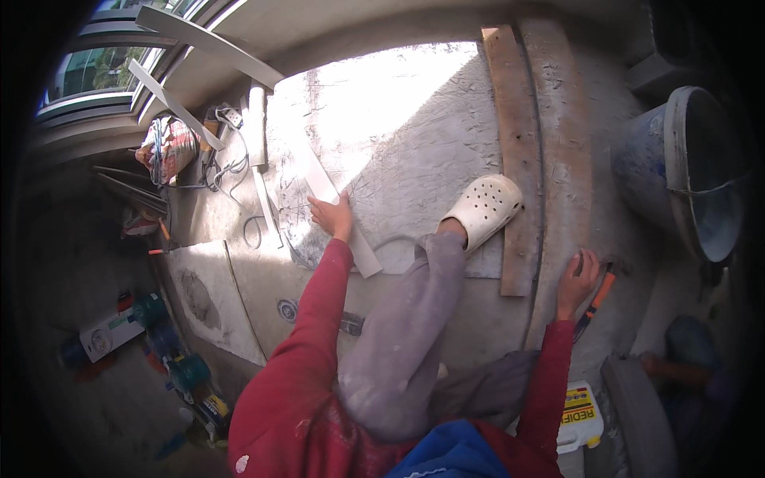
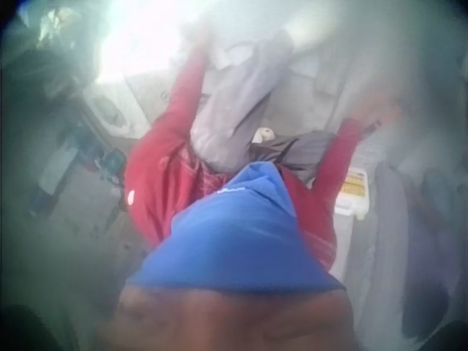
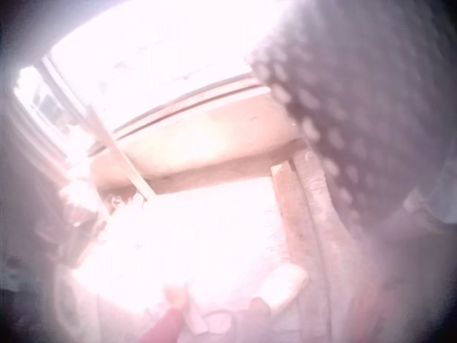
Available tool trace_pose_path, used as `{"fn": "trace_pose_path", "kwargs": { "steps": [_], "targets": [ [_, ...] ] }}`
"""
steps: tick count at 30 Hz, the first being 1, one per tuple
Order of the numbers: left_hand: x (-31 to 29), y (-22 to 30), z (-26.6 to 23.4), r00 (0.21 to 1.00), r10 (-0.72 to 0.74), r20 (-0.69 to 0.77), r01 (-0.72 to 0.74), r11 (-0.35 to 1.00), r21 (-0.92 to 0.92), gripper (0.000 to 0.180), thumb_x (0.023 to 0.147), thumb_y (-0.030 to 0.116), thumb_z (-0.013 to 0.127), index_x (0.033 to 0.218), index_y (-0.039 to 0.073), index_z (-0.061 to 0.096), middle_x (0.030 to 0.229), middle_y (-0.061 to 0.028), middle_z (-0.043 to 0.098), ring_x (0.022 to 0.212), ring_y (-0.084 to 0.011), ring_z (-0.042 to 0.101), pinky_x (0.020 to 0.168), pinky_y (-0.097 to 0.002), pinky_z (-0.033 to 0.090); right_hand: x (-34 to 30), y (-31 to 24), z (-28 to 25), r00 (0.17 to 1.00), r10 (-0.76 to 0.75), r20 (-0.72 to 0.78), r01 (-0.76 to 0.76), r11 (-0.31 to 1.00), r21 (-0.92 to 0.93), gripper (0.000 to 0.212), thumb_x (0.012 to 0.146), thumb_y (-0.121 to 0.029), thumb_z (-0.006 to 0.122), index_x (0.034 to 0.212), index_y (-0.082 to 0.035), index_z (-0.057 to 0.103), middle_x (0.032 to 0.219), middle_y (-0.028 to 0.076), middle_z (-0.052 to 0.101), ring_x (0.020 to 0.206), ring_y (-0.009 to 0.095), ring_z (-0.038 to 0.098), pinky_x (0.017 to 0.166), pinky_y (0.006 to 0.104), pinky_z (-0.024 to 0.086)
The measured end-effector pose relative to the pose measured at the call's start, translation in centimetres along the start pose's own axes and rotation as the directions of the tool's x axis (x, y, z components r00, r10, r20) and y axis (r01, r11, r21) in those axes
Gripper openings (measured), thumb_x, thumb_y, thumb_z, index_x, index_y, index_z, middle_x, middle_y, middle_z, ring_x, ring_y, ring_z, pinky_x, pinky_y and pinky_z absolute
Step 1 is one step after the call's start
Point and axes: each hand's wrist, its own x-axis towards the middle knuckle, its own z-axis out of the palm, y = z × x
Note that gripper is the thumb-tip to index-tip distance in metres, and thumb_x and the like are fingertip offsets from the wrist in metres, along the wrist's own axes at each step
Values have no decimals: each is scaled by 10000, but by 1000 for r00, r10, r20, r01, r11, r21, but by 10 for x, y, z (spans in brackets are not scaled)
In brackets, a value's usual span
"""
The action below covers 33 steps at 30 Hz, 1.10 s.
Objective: The person sits on the floor and uses a hammer to split a piece of wood. They then use an angle grinder to cut the wood along a marked line.
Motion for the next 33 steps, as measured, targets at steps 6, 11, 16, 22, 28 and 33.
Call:
{"fn": "trace_pose_path", "kwargs": {
  "steps": [6,11,16,22,28,33],
  "targets": [
    [27,-24,-18,989,142,52,-136,985,-111,1132,741,339,823,1541,-187,219,1337,-383,564,1271,-457,575,1087,-457,455,-51,-39,5,996,83,-24,-79,989,128,252,968,-92,668,1173,55,674,1230,203,642,1148,379,626,981,448,504],
    [20,-30,-66,959,180,217,-84,917,-389,984,820,232,779,1546,-187,262,1246,-279,623,1133,-324,648,979,-379,500,-34,-92,-9,998,65,10,-65,943,327,264,951,-105,685,1164,50,682,1194,205,659,1098,384,647,956,447,519],
    [-24,-9,-132,896,422,141,-374,885,-276,975,814,163,788,1584,-117,260,1134,-177,608,1072,-253,658,882,-331,542,-24,-164,-17,997,-39,59,4,860,511,266,937,-119,711,1154,33,696,1170,194,681,1060,349,678,937,414,538],
    [-74,53,-186,704,680,205,-582,718,-381,930,750,59,827,1515,-24,306,1252,-182,560,1064,-264,663,870,-371,582,-22,-208,-31,987,-128,101,20,711,703,292,924,-144,737,1155,28,690,1116,191,691,1050,369,671,928,434,541],
    [-107,225,-138,294,939,-179,-598,34,-801,794,741,-80,779,1382,10,320,1309,-211,511,1169,-303,649,927,-368,630,12,-242,-43,962,-224,153,21,623,782,399,912,-140,747,1243,54,641,1186,205,673,1063,338,683,930,414,542],
    [-228,327,-107,324,923,-208,-89,-189,-978,739,800,-38,770,1363,-15,293,1318,-193,421,1192,-286,606,912,-364,640,15,-233,-68,995,-96,-2,74,750,657,417,943,-164,740,1261,78,620,1206,246,647,1107,405,654,946,442,529]
  ]
}}
